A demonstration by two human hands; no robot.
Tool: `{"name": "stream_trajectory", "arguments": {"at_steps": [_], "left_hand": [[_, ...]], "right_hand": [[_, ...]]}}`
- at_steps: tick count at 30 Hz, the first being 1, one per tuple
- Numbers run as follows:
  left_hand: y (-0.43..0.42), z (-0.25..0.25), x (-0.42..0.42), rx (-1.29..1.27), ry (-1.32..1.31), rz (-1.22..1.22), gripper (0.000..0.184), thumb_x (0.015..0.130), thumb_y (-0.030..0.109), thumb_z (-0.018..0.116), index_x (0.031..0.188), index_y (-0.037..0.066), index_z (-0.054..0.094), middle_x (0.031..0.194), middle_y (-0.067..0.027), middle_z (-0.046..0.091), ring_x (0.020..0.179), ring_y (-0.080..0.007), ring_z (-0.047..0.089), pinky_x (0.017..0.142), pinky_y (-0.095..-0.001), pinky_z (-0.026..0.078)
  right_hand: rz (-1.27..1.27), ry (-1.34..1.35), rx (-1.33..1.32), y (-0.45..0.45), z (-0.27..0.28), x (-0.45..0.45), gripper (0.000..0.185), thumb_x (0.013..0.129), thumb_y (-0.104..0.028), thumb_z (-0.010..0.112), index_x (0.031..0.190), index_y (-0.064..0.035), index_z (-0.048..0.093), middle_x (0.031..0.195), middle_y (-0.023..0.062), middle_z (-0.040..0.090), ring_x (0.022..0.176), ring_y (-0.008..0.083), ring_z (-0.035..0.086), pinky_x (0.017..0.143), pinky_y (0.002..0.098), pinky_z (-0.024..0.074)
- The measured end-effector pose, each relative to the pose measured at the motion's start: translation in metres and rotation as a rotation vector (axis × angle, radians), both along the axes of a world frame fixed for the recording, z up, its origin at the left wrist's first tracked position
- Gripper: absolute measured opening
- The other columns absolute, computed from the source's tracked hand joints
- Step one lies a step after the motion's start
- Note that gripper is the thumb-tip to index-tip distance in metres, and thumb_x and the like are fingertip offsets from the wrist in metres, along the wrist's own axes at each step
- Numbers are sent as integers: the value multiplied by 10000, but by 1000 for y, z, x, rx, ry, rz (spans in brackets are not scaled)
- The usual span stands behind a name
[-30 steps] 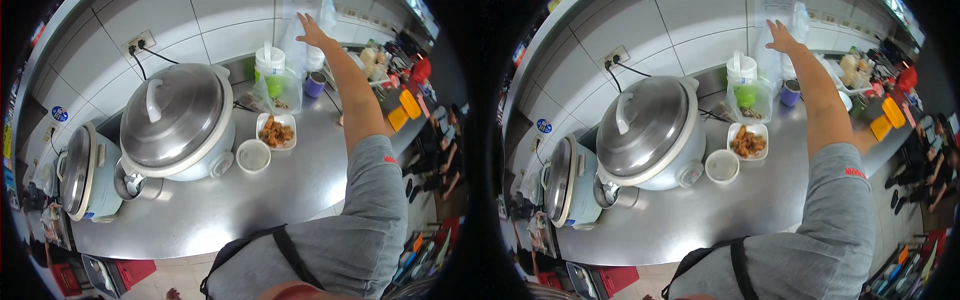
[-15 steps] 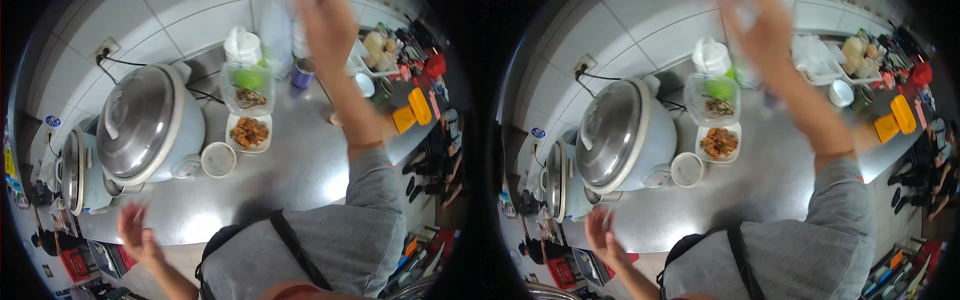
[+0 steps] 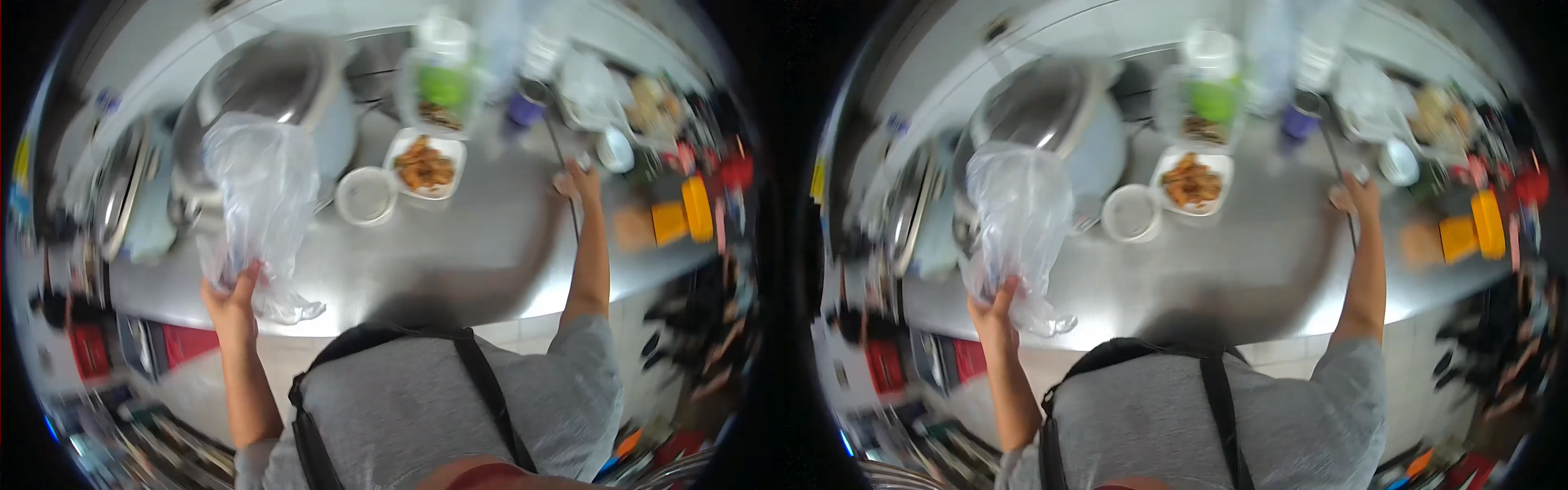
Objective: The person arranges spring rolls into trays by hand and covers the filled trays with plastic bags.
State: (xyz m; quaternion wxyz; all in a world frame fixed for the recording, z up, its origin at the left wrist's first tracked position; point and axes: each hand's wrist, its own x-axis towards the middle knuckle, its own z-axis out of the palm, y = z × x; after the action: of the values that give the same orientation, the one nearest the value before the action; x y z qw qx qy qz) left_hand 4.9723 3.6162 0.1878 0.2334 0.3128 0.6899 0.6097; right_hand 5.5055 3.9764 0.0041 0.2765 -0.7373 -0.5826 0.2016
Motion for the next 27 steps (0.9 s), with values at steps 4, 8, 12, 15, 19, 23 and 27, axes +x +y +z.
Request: {"name": "stream_trajectory", "arguments": {"at_steps": [4, 8, 12, 15, 19, 23, 27], "left_hand": [[-70, 8, -25, -52, 78, 169, 429, 841, -42, 659, 1262, -46, 581, 1070, -69, 671, 914, -150, 646, 790, -284, 513], [-173, 1, -66, -14, 135, 268, 451, 853, -43, 652, 1295, -7, 571, 1111, -46, 654, 985, -121, 615, 833, -265, 487], [-283, -23, -105, 71, 134, 462, 461, 865, 2, 700, 1306, 2, 564, 1156, -44, 632, 1056, -115, 575, 898, -274, 462], [-370, -47, -133, 99, 232, 561, 490, 867, 68, 744, 1315, -1, 558, 1191, -76, 610, 1109, -161, 564, 974, -317, 441], [-478, -61, -149, 76, 322, 730, 539, 834, 87, 756, 1329, 13, 556, 1213, -129, 587, 1154, -241, 570, 1010, -355, 432], [-548, -66, -177, -22, 442, 759, 576, 865, 84, 761, 1377, 4, 509, 1328, -92, 559, 1200, -181, 541, 1021, -327, 437], [-592, -76, -244, -41, 254, 726, 520, 843, 95, 754, 1325, 31, 570, 1240, -117, 611, 1152, -245, 581, 1002, -350, 448]], "right_hand": [[-67, 717, 187, -52, 6, -41, 592, 916, -460, 597, 1264, 19, 589, 1193, 234, 641, 1017, 324, 653, 784, 482, 583], [327, -1072, -234, -166, 82, -186, 492, 928, -388, 528, 1189, 15, 636, 1054, 187, 663, 837, 324, 662, 657, 469, 577], [-411, -2543, 660, -211, 25, -324, 396, 952, -313, 548, 1164, 13, 624, 988, 165, 677, 770, 300, 667, 641, 382, 569], [-1473, -2781, 1658, -263, -5, -423, 386, 957, -293, 580, 1195, 11, 587, 1012, 170, 664, 795, 299, 666, 677, 349, 564], [-1921, -2556, 2113, -428, 34, -602, 486, 939, -312, 610, 1300, 0, 513, 1164, 197, 602, 906, 327, 665, 765, 401, 553], [-1854, -1999, 2270, -609, 109, -731, 613, 920, -331, 641, 1404, -12, 439, 1316, 225, 540, 1017, 356, 663, 853, 453, 543], [-1569, -877, 2383, -695, 35, -880, 618, 970, -379, 564, 1368, 82, 458, 1227, 265, 612, 961, 350, 700, 803, 429, 576]]}}
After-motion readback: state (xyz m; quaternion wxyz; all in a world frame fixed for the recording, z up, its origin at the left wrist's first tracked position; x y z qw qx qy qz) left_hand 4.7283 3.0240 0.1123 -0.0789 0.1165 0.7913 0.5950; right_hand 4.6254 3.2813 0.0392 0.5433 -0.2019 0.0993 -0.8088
